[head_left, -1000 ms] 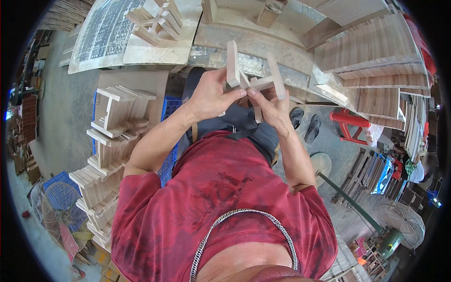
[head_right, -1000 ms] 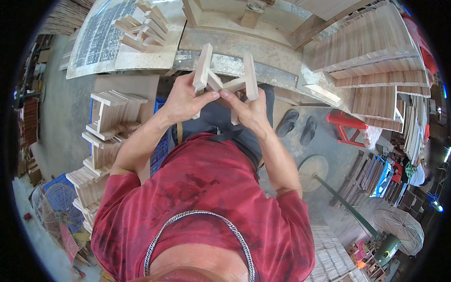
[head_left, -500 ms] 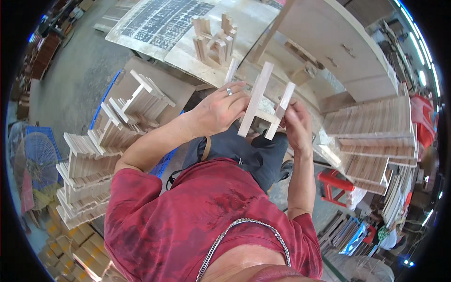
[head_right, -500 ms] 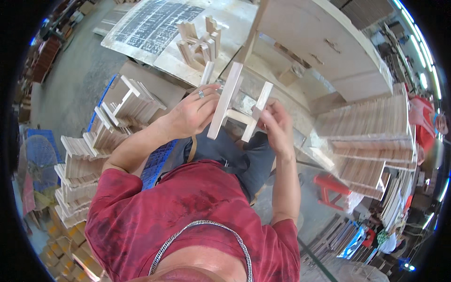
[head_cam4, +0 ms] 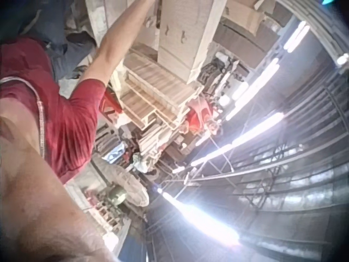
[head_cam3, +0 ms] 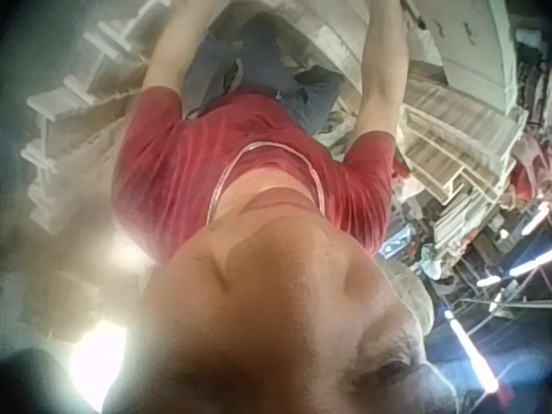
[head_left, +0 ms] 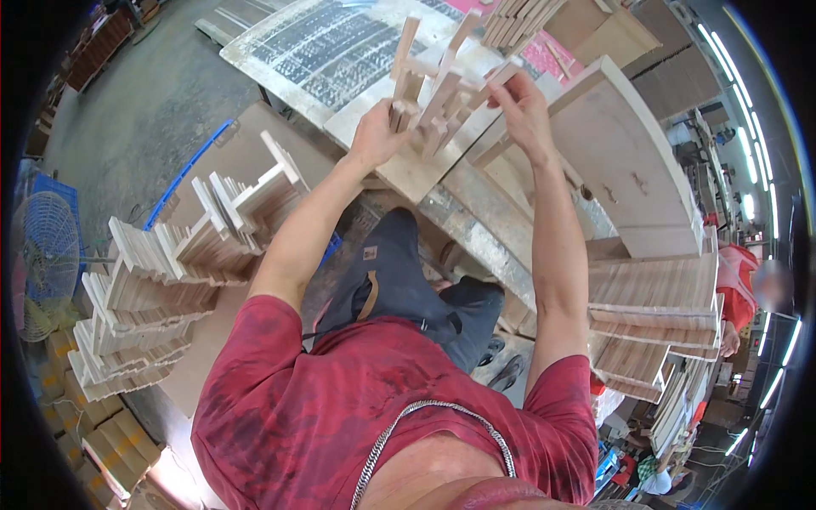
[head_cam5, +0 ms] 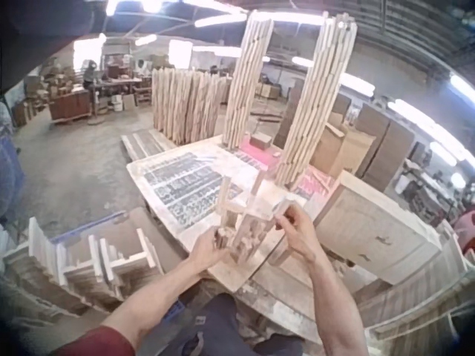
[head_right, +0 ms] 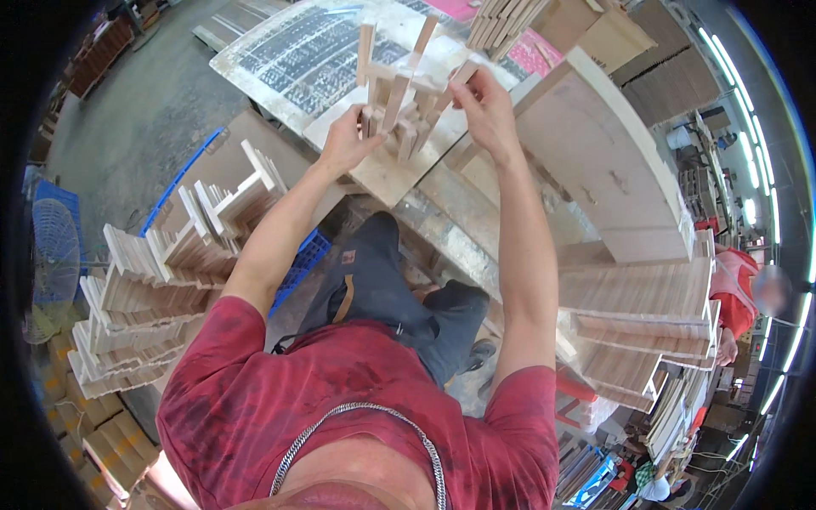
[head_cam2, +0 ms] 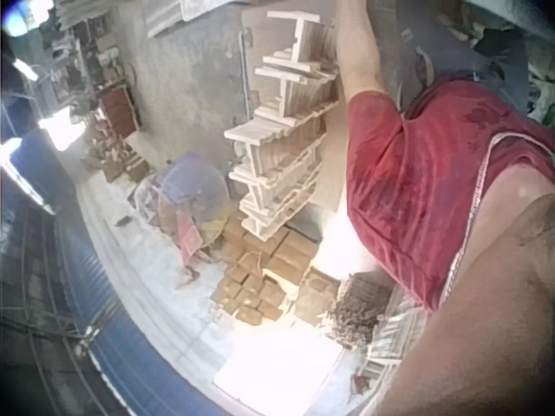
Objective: Assembling interlocking wooden puzzle pieces into a 3D structure.
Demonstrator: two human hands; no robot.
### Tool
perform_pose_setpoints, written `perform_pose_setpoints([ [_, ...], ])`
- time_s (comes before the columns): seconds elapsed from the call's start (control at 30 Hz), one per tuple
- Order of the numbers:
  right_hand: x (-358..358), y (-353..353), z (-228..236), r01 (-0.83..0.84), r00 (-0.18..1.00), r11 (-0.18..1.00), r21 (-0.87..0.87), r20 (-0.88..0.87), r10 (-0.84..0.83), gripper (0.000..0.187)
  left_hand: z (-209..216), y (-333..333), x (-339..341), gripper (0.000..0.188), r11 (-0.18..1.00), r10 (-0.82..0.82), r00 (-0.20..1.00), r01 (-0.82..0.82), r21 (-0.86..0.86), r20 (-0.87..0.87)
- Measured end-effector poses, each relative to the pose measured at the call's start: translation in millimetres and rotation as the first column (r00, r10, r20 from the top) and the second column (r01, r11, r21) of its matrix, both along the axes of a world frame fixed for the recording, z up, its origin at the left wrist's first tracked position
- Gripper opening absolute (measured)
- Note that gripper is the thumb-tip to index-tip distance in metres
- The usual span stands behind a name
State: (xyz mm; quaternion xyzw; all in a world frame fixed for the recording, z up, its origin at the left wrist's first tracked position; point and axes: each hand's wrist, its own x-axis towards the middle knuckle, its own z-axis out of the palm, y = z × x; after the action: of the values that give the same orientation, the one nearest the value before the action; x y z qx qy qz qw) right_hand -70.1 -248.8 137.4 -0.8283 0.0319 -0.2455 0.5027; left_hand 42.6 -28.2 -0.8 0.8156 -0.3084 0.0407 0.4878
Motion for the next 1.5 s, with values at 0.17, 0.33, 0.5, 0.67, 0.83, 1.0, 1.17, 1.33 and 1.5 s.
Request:
perform_pose_setpoints([
  [0.17, 20.8, -17.3, -25.3, -0.002, 0.994, 0.996, -0.085, -0.108, -0.007, 0.016, 5.4, 6.4, 7.8, 0.069, 0.983, -0.175, 0.967, 0.181, 0.018, -0.184],
  [0.33, 15.2, -19.4, -70.8, 0.044, 0.959, 0.989, -0.139, -0.273, -0.081, 0.020, -4.2, 10.1, 15.5, 0.077, 0.977, -0.209, 0.964, 0.212, 0.000, -0.163],
  [0.5, 3.9, -9.4, -59.2, 0.087, 0.952, 0.927, 0.366, -0.304, 0.031, 0.040, 15.7, 20.7, -2.7, 0.094, 0.948, -0.319, 0.937, 0.318, -0.027, -0.143],
  [0.67, 11.0, 6.2, -64.6, 0.233, 0.851, 0.938, -0.258, -0.412, -0.325, 0.058, 4.9, -2.5, -16.0, 0.095, 0.998, -0.059, 0.994, 0.058, -0.006, -0.097],
  [0.83, 12.5, 2.3, -76.7, 0.230, 0.839, 0.932, -0.281, -0.428, -0.337, 0.062, -3.0, -1.9, -12.4, 0.087, 1.000, -0.020, 0.996, 0.022, 0.022, -0.086],
  [1.0, 14.2, 10.4, -78.9, 0.320, 0.832, 0.937, -0.137, -0.432, -0.347, 0.061, -15.1, 2.7, -13.8, 0.080, 1.000, 0.001, 0.996, -0.001, -0.004, -0.087],
  [1.17, -34.3, 9.8, -50.1, 0.280, 0.800, 0.876, -0.393, -0.410, -0.439, 0.056, -13.7, -25.5, -14.7, 0.068, 0.998, -0.050, 0.994, 0.052, 0.021, -0.095],
  [1.33, -186.8, 79.5, 37.6, 0.038, 0.923, 0.920, -0.391, -0.340, -0.183, 0.033, -71.5, 9.6, 4.0, 0.067, 0.988, -0.120, 0.990, 0.113, -0.102, -0.072],
  [1.5, -371.7, 41.9, 156.2, 0.491, 0.766, 0.522, -0.697, 0.061, -0.639, 0.015, -61.6, 31.6, -8.9, 0.066, 0.994, -0.036, 0.998, 0.041, -0.099, 0.055],
])
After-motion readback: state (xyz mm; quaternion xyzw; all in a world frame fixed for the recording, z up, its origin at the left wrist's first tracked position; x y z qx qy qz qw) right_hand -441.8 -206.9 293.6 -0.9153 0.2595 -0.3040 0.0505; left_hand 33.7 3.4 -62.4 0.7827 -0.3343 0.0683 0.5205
